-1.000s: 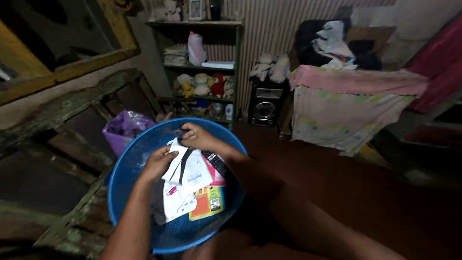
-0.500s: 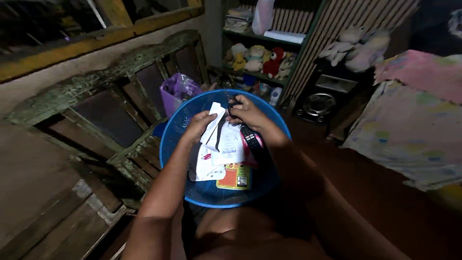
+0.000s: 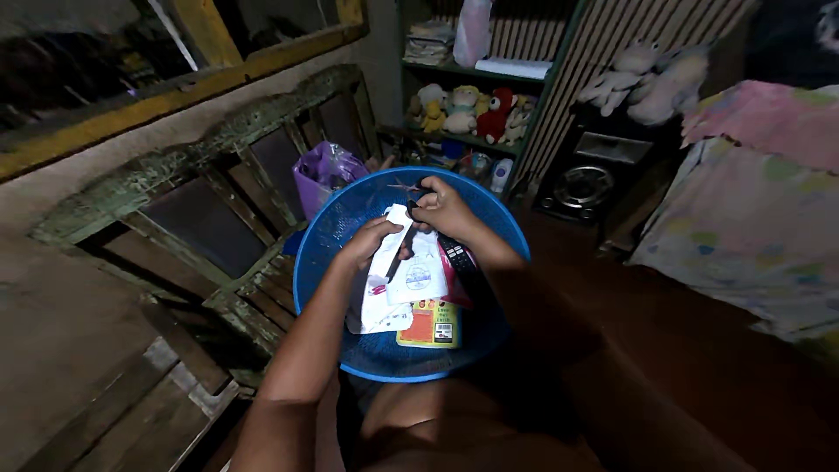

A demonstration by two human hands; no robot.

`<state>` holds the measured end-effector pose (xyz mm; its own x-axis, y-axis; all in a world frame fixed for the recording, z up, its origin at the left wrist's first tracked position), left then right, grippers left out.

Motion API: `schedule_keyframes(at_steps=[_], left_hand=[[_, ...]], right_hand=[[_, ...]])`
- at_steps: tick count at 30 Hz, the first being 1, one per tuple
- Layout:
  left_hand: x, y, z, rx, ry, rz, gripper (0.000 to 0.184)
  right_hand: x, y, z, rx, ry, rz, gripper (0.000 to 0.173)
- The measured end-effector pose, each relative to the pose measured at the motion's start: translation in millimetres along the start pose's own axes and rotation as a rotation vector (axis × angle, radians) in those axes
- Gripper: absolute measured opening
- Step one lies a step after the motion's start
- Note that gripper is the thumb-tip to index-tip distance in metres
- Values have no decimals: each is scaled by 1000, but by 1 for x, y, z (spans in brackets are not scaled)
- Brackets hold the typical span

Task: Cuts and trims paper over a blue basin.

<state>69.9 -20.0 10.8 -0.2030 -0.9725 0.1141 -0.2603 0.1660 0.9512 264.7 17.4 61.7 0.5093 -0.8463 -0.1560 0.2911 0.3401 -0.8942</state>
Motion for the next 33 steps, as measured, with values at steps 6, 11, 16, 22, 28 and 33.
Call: schedule_keyframes(at_steps=[6,11,16,22,28,33], left_hand=[[0,0,1,50,-102,28,34],[-10,-5,7,-51,-142,32,32],[-15,-7,8,-159,-131,17,27],[-11,-5,0,-241,-133,50,31],[-15,-10,2,-242,-59,8,26],[-14,-7,-4,-134,-211,20,35]], right_hand=[[5,-7,6,-12,95,2,55],[4,-7,8,-4,40,6,64],[-40,28,4,-93,-39,93,64],[-44,32,7,-89,46,86,60],[-21,11,6,-127,-30,58,63],[-40,25,6,-160,-42,101,59]])
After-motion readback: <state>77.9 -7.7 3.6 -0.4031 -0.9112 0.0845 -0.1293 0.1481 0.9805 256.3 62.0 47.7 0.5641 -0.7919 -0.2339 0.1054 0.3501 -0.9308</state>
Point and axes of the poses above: each hand's wrist, its own x-axis away from the middle knuckle, its own z-axis out of the back of the hand, y = z × x, the point moved 3 cm from there along -x, towards the middle knuckle, and after that the axes turned 12 degrees about x, right-handed, at the moved point
